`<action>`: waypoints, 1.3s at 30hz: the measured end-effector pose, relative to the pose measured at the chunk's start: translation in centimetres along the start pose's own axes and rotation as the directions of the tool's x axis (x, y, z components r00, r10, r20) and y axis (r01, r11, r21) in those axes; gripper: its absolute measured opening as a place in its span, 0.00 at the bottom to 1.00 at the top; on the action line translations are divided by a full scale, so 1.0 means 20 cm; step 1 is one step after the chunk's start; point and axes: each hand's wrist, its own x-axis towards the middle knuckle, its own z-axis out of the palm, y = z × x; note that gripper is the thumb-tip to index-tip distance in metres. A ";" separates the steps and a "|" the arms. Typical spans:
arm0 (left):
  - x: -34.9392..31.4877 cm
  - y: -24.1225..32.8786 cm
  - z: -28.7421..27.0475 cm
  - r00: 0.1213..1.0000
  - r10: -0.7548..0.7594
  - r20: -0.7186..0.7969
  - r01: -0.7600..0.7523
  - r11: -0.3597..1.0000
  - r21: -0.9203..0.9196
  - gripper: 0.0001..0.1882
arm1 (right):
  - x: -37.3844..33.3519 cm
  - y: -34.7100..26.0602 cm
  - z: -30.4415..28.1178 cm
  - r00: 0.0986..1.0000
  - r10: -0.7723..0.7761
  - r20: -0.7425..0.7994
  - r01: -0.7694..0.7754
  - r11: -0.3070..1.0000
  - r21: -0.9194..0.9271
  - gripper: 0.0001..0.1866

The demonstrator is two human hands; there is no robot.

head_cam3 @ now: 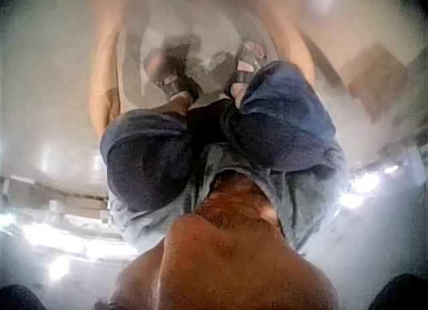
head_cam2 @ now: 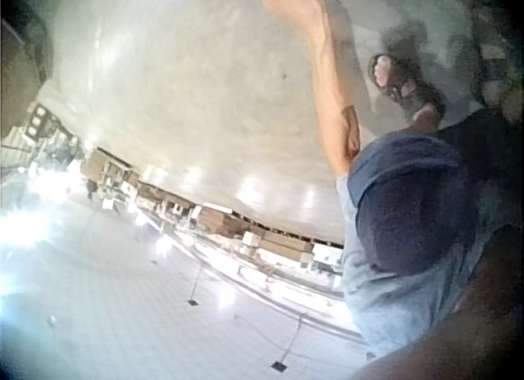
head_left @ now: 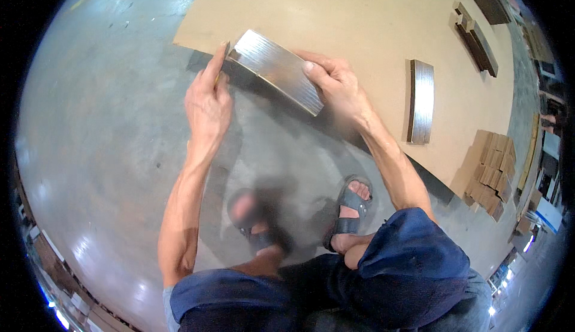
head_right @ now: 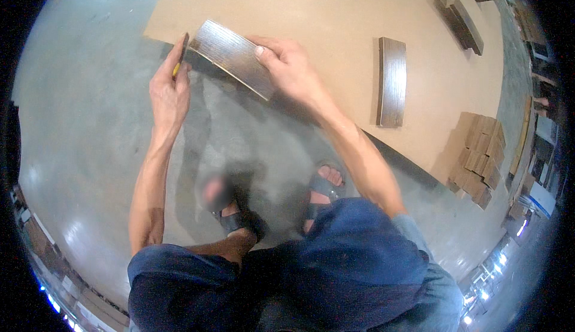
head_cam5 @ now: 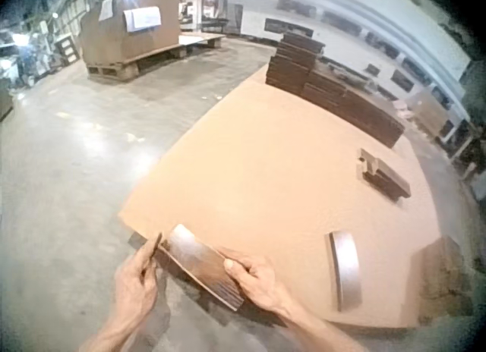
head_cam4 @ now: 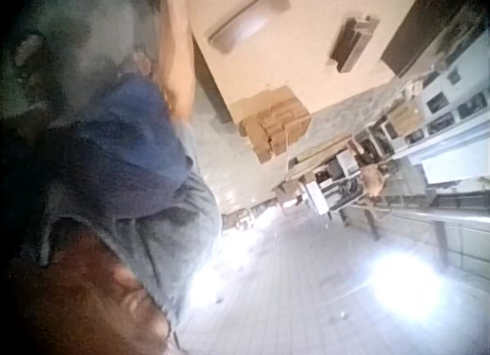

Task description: The person processes rectangular wood blocks by rubbing their surfaces with a small tool and picking them up individually to move them between different stacks on a large board.

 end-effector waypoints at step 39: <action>-0.06 0.05 0.04 0.982 -0.188 -0.014 0.168 0.908 -0.383 0.30 | -0.06 0.01 0.01 0.970 0.240 0.031 -0.237 0.913 0.331 0.22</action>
